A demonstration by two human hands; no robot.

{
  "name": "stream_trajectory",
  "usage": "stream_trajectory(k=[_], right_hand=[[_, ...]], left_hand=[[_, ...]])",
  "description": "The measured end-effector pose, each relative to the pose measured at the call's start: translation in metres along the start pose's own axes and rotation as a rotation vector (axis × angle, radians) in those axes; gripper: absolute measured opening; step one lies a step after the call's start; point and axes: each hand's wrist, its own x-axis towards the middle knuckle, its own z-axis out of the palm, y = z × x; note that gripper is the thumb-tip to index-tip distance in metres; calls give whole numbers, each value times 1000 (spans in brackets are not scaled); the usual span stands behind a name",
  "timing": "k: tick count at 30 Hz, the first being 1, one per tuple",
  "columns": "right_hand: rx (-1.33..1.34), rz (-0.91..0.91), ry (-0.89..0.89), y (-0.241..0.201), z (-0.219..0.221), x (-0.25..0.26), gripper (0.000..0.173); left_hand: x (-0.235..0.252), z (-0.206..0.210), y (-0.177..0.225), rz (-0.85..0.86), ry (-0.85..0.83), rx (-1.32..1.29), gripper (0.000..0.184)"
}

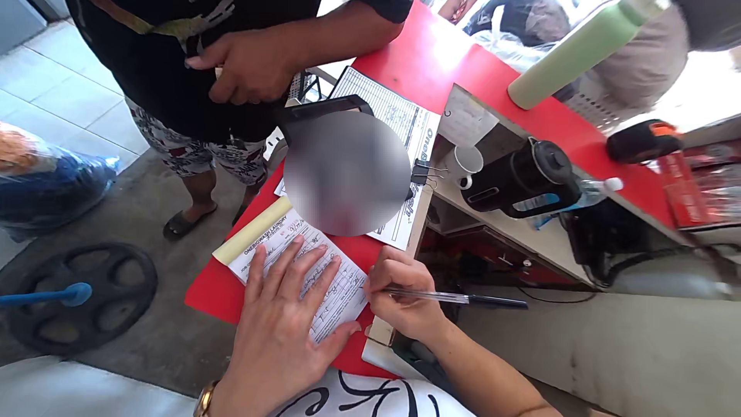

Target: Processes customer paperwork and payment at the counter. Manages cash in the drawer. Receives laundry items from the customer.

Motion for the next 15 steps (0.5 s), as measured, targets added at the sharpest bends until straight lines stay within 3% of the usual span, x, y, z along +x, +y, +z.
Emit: stream_trajectory(k=[4,7,10,15], right_hand=[[95,58,58,-3,-7,3,6],[60,49,174,-7,-25,11,9],[-178,34,256,-11,-44,22,16],[-705,-84,163,-6,-36,41,25]], left_hand=[[0,0,-1,13,11,-15,78],[-5,-2,-8,17,129,-195,58],[-10,-14,-18,-68,264,-231,37],[-6,-18,-43,-145,245,-48,33]])
